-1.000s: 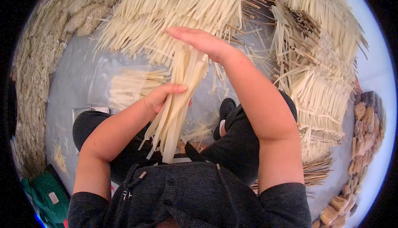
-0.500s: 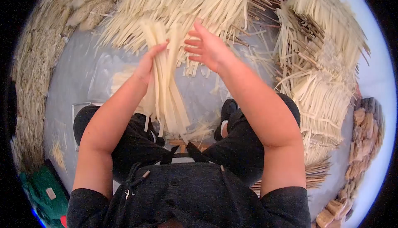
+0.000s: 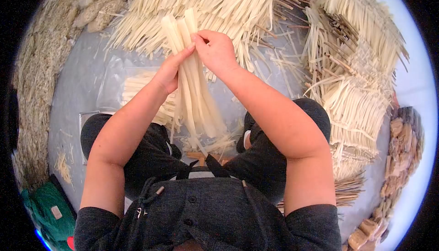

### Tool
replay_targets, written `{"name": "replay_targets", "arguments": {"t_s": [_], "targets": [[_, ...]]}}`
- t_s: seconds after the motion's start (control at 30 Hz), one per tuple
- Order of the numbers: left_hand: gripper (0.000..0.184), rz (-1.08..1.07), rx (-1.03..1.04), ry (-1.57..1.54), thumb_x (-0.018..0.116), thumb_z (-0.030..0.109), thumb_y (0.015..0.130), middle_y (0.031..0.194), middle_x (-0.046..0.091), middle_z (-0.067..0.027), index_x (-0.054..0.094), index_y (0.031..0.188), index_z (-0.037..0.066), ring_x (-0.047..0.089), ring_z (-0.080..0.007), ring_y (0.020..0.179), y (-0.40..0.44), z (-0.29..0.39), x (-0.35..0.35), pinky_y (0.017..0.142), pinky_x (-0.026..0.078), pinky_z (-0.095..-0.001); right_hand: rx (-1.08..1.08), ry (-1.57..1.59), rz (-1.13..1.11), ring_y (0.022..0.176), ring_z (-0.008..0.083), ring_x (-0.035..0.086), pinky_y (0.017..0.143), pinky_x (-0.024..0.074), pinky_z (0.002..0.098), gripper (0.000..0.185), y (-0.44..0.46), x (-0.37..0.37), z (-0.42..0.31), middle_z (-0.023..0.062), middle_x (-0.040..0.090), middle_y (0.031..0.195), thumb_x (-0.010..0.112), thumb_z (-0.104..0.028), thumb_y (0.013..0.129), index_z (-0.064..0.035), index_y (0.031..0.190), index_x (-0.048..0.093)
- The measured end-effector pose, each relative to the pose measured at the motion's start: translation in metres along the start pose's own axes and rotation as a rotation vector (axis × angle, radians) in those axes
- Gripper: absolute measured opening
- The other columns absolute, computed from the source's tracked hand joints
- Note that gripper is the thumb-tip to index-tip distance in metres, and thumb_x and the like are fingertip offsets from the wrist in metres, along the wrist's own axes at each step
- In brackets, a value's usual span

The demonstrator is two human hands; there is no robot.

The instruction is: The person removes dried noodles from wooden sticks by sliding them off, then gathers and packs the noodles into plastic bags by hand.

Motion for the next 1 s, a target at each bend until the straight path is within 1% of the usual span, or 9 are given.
{"name": "replay_targets", "arguments": {"t_s": [0.07,0.13,0.23,0.37,0.5,0.57,0.67,0.8,1.0], "targets": [[0.062,-0.011,-0.027,0.007,0.072,0.04,0.082,0.11,0.06,-0.0091,0.048,0.126,0.003,0.058,-0.0186,0.103,0.002,-0.003,-0.004,0.088,0.049,-0.0346,-0.032,-0.043,0.019,0.06,0.0172,0.059,0.06,0.048,0.0308,0.024,-0.001,-0.004,-0.017,0.0113,0.065,0.07,0.062,-0.023,0.087,0.0003,0.091,0.069],[0.043,-0.191,-0.024,-0.03,0.066,0.033,0.087,0.099,0.064,-0.008,0.058,0.116,0.003,0.062,-0.0199,0.092,0.003,-0.004,-0.006,0.083,0.052,-0.0359,0.414,0.247,-0.251,0.061,0.014,0.059,0.059,0.0488,0.028,0.028,-0.003,-0.008,-0.027,0.0085,0.066,0.077,0.063,-0.023,0.088,0.001,0.101,0.067],[0.046,-0.147,-0.129,0.048,0.066,0.03,0.085,0.102,0.063,-0.0094,0.056,0.12,0.001,0.062,-0.0221,0.095,-0.003,0.002,-0.009,0.086,0.051,-0.0377,0.497,0.398,-0.241,0.063,0.012,0.059,0.061,0.05,0.0255,0.035,-0.002,-0.011,-0.023,0.0073,0.066,0.086,0.065,-0.023,0.088,0.0012,0.113,0.062],[0.052,-0.103,-0.148,-0.015,0.064,0.023,0.084,0.108,0.062,-0.0111,0.05,0.128,0.0,0.061,-0.0231,0.099,0.003,0.007,-0.022,0.091,0.05,-0.0404,0.34,0.33,-0.201,0.077,0.0137,0.063,0.075,0.0501,0.0255,0.044,0.0,-0.017,-0.031,0.0074,0.064,0.098,0.063,-0.028,0.09,-0.0024,0.125,0.056],[0.057,-0.072,0.128,-0.376,0.059,0.014,0.085,0.116,0.058,-0.0151,0.039,0.137,0.005,0.059,-0.0276,0.105,0.007,0.022,-0.034,0.097,0.047,-0.0443,0.192,0.153,-0.154,0.108,0.0174,0.056,0.092,0.0442,0.0301,0.066,-0.003,-0.016,-0.02,0.0129,0.06,0.112,0.067,-0.04,0.086,-0.0011,0.135,0.046],[0.056,-0.057,0.22,-0.564,0.059,0.014,0.085,0.116,0.058,-0.015,0.04,0.137,0.005,0.059,-0.0264,0.104,0.006,0.03,-0.034,0.099,0.046,-0.0442,0.531,0.315,-0.537,0.108,0.0225,0.058,0.094,0.0451,0.0323,0.087,-0.017,0.0,-0.017,0.018,0.057,0.118,0.077,-0.045,0.074,0.0057,0.135,0.041],[0.049,0.026,0.238,-0.557,0.062,0.021,0.084,0.109,0.061,-0.0117,0.049,0.126,-0.002,0.06,-0.0223,0.1,0.008,0.026,-0.029,0.099,0.046,-0.0384,0.397,0.186,-0.681,0.112,0.021,0.054,0.096,0.043,0.0325,0.085,-0.039,0.019,-0.031,0.0173,0.052,0.126,0.075,-0.046,0.076,0.0045,0.135,0.039],[0.047,0.124,0.172,-0.544,0.063,0.026,0.086,0.107,0.063,-0.0116,0.053,0.119,-0.005,0.062,-0.0213,0.098,0.003,0.023,-0.023,0.095,0.048,-0.0337,0.503,0.285,-0.661,0.11,0.0223,0.057,0.093,0.0457,0.0336,0.081,-0.042,0.026,-0.031,0.0182,0.053,0.125,0.076,-0.043,0.075,0.0036,0.132,0.043],[0.065,0.109,0.127,-0.184,0.061,0.048,0.088,0.114,0.062,-0.0122,0.046,0.129,-0.001,0.06,-0.0223,0.105,0.023,0.018,-0.042,0.098,0.045,-0.0368,0.432,0.126,-0.493,0.097,0.0252,0.065,0.086,0.0507,0.034,0.075,-0.027,0.021,-0.003,0.0179,0.065,0.107,0.079,-0.038,0.065,0.003,0.122,0.052]]}}
Point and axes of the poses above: each hand's wrist, its own y-axis towards the middle knuckle, its own x-axis out of the palm, z = x × y, the point moved 2 cm from there along y, towards the middle knuckle
